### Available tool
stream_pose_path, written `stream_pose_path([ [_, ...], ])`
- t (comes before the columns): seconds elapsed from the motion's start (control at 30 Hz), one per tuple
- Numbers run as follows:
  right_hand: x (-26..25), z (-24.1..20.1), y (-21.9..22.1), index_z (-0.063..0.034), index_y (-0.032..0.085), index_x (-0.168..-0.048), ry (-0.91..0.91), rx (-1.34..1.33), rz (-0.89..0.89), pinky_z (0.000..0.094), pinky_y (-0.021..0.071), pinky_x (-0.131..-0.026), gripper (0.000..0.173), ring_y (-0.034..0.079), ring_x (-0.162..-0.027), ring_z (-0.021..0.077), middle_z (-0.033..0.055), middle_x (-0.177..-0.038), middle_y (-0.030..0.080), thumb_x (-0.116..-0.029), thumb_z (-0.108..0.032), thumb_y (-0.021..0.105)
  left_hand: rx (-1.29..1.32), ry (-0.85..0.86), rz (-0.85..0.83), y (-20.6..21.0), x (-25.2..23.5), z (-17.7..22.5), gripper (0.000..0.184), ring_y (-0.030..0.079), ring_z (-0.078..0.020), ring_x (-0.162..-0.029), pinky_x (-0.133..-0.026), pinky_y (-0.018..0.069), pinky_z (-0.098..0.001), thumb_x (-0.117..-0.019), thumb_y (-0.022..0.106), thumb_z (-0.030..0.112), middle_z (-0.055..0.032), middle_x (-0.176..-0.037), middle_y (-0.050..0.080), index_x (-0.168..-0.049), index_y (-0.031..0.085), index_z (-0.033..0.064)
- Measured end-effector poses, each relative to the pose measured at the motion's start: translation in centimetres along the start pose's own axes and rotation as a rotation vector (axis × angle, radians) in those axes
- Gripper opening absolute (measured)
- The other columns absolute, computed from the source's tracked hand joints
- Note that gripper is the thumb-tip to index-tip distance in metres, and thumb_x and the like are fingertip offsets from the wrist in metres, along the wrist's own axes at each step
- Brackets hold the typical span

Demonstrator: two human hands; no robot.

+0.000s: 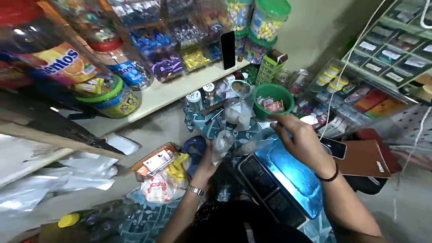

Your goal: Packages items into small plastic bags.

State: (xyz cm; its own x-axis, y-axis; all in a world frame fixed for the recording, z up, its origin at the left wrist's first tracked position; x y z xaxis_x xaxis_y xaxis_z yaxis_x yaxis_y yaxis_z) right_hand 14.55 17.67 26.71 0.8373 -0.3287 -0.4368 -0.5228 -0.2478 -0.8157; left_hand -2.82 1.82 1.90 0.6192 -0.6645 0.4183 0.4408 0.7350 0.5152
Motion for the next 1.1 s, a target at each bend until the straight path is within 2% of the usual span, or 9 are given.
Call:
stream_pose_path([
  [0.1,-1.0,-1.3,-2.7,-0.0073,0.069,-0.129,0.003,0.025,0.137,0.0378,0.0571,-0.073,0.033,0.068,-0.084,0.0185,0.0088,-0.102,0.071,-0.1065,-0.021,0.049,-0.011,0.032,0.082,-2.4,-3.1,0.8,0.052,0.068,-0.0129,-0.091,-0.075,0.0589,-0.0309,-0.1113,0.024,0.048,-0.0045,-0.107,0.068,-0.133,0.053,0.0118],
  [0.17,-1.3,-2.4,-4.5,-0.006,0.066,-0.132,0.014,-0.04,0.212,0.0268,0.0536,-0.07,0.034,0.063,-0.078,0.0091,0.0068,-0.102,0.07,-0.1077,-0.019,0.047,-0.016,0.019,0.143,-3.6,-4.9,1.0,0.051,0.067,-0.0142,-0.092,-0.077,0.0581,-0.033,-0.1118,0.025,0.046,-0.0062,-0.108,0.068,-0.134,0.053,0.0102],
  [0.27,-1.2,-2.8,-6.8,-0.0069,0.064,-0.135,0.059,-0.134,0.288,0.0172,0.0508,-0.067,0.036,0.059,-0.075,-0.0009,0.0023,-0.102,0.069,-0.1097,-0.02,0.042,-0.094,0.079,0.127,-3.9,-7.8,1.1,0.043,0.064,-0.0161,-0.1,-0.087,0.0556,-0.0356,-0.114,0.025,0.03,-0.0108,-0.117,0.063,-0.141,0.046,0.0036],
  [0.33,-0.7,-2.3,-7.4,-0.0055,0.064,-0.134,0.079,-0.153,0.336,0.0152,0.0496,-0.066,0.037,0.057,-0.073,-0.0025,0.0005,-0.095,0.066,-0.1104,-0.021,0.041,-0.301,0.154,0.09,-3.5,-9.8,1.3,0.043,0.062,-0.0189,-0.11,-0.094,0.0541,-0.0369,-0.1133,0.029,0.023,-0.0171,-0.128,0.06,-0.146,0.042,-0.0023],
  [0.43,0.4,-0.5,-7.2,-0.0031,0.064,-0.132,0.144,-0.157,0.366,0.0124,0.047,-0.063,0.038,0.054,-0.068,-0.0055,-0.0023,-0.087,0.063,-0.1102,-0.022,0.04,-0.718,0.208,0.089,-2.6,-12.5,1.6,0.049,0.054,-0.0355,-0.131,-0.111,0.0445,-0.0488,-0.1127,0.035,0.026,-0.0307,-0.142,0.052,-0.146,0.043,-0.0092],
  [0.67,3.8,3.2,-5.7,-0.0019,0.065,-0.129,0.365,-0.165,0.351,0.0078,0.0432,-0.06,0.038,0.05,-0.066,-0.0111,-0.0075,-0.084,0.061,-0.11,-0.024,0.04,-1.232,0.278,0.044,0.3,-14.5,1.6,0.042,0.055,-0.0448,-0.13,-0.114,0.0391,-0.0559,-0.1119,0.038,0.021,-0.0315,-0.133,0.06,-0.135,0.058,-0.0081],
  [0.87,4.9,5.9,-3.4,-0.0022,0.066,-0.127,0.467,-0.077,0.202,0.0179,0.0492,-0.067,0.037,0.056,-0.07,-0.0021,0.0028,-0.088,0.066,-0.1086,-0.023,0.042,-1.266,0.367,0.037,0.0,-14.9,1.9,0.041,0.046,-0.0495,-0.137,-0.117,0.029,-0.0615,-0.1101,0.044,0.022,-0.0322,-0.139,0.056,-0.132,0.064,-0.0056],
  [1.0,5.1,8.0,-0.4,-0.0012,0.068,-0.124,0.531,-0.098,0.016,0.0316,0.0553,-0.074,0.037,0.064,-0.077,0.0098,0.0092,-0.094,0.071,-0.1083,-0.027,0.046,-1.096,0.365,0.107,0.3,-12.4,4.3,0.045,0.048,-0.0514,-0.134,-0.113,0.0369,-0.0607,-0.1097,0.045,0.022,-0.0371,-0.141,0.05,-0.141,0.051,-0.0096],
  [1.1,4.5,8.7,1.4,0.0,0.07,-0.122,0.563,-0.131,-0.119,0.0451,0.0554,-0.081,0.038,0.068,-0.086,0.0227,0.0156,-0.099,0.072,-0.1076,-0.028,0.05,-0.993,0.455,0.077,5.1,-6.4,7.2,0.037,0.061,-0.0396,-0.119,-0.101,0.0489,-0.0525,-0.107,0.049,0.015,-0.0303,-0.129,0.06,-0.135,0.055,-0.0091],
])
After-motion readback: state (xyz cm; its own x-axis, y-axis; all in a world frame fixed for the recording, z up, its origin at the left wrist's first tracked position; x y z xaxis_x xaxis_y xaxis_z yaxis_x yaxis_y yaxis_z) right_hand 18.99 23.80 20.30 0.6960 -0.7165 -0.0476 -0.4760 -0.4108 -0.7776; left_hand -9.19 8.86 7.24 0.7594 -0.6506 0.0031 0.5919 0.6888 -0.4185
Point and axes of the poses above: each hand's wrist, its own x-axis away from the middle knuckle, its own y-axis out of the palm, z = x × y, the point moved 8 cm from there along -x, towards the middle knuckle
